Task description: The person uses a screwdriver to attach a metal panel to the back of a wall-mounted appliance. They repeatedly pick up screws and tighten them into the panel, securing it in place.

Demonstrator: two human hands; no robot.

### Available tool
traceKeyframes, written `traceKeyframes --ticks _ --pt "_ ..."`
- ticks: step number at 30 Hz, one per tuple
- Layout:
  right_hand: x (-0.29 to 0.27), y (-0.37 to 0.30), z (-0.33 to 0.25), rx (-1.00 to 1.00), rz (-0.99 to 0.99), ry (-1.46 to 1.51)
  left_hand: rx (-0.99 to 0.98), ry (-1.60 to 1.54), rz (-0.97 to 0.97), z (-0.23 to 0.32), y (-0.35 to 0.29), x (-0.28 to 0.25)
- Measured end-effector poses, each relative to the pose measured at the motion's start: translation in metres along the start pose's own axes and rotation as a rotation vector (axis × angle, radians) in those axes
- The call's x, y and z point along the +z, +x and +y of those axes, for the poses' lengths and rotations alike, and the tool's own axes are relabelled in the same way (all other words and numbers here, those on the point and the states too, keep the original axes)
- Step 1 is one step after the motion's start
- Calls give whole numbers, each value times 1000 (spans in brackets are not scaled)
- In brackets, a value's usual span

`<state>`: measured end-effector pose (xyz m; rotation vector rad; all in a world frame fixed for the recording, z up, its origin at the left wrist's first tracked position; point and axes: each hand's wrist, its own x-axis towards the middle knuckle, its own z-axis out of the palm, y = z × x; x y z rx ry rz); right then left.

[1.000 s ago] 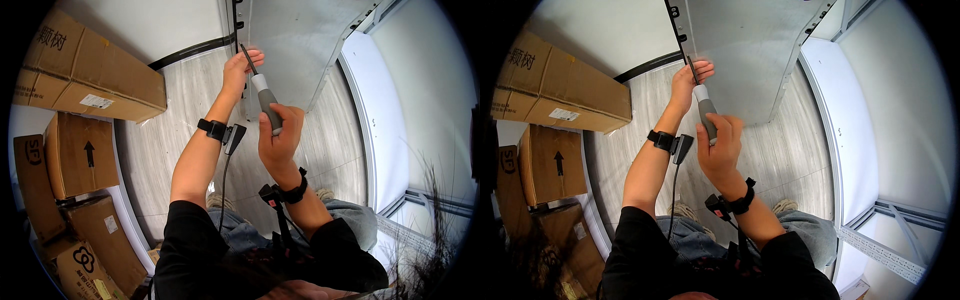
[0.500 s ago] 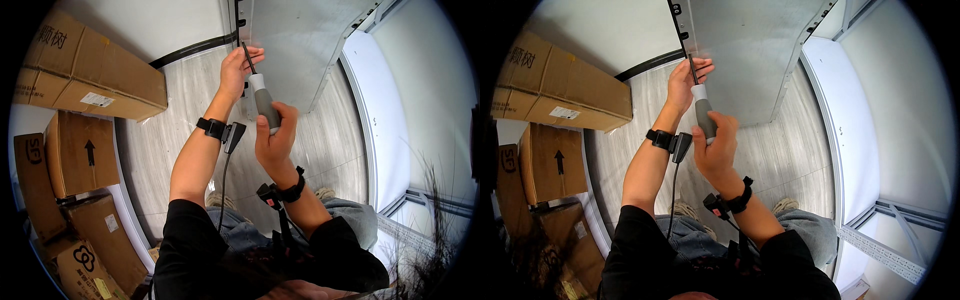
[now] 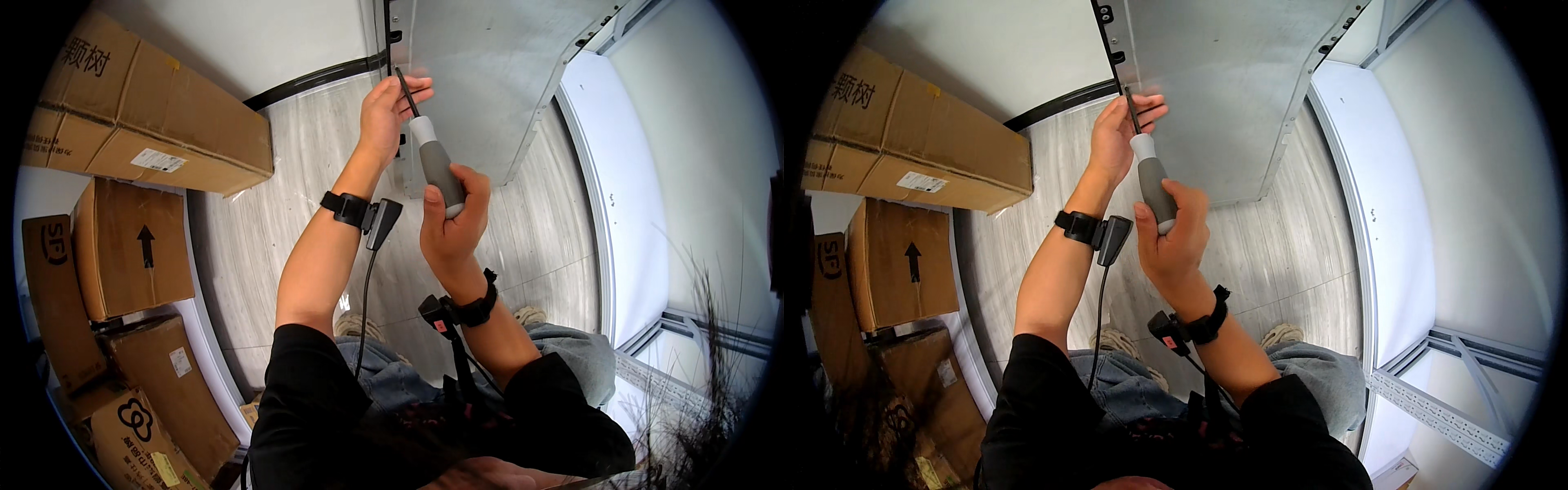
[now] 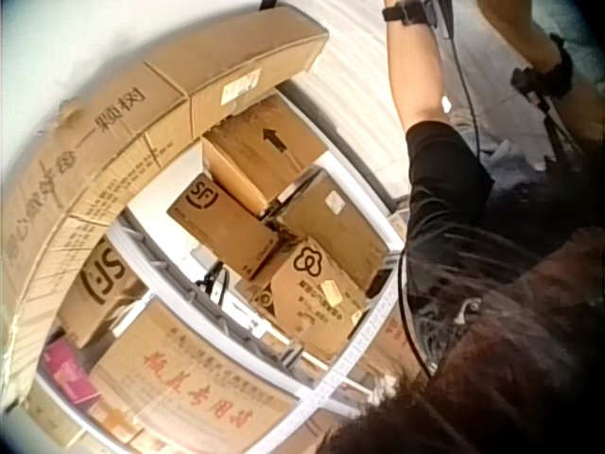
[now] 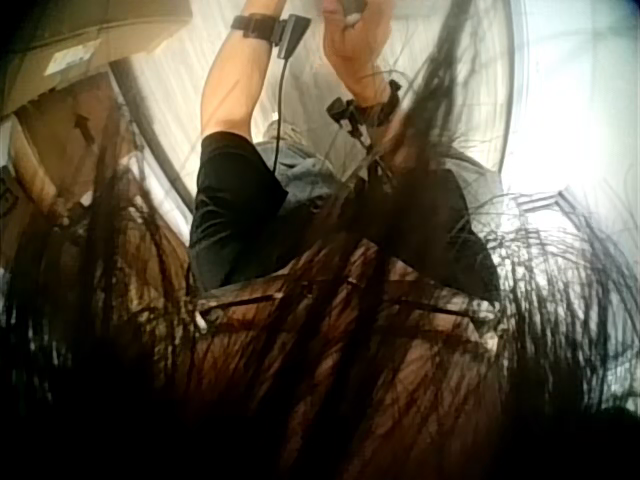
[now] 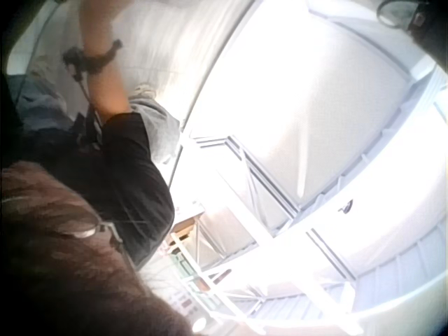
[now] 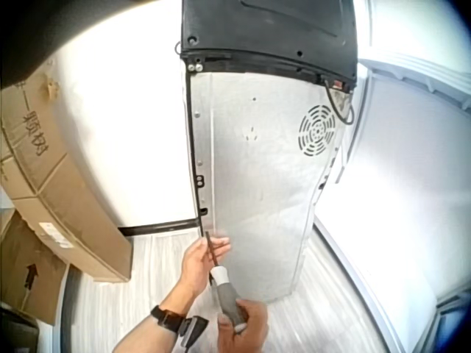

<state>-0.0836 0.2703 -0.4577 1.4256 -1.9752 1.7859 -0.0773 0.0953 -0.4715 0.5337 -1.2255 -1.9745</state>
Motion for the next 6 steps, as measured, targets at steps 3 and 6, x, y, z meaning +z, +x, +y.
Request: traceKeyframes --ticks 3,6 --pt "3 -1 2 2 62 80 5 -8 1 -1 2 -2" --pt "13 -1 -1 -48 170 140 -11 -1 6 0 1 0"
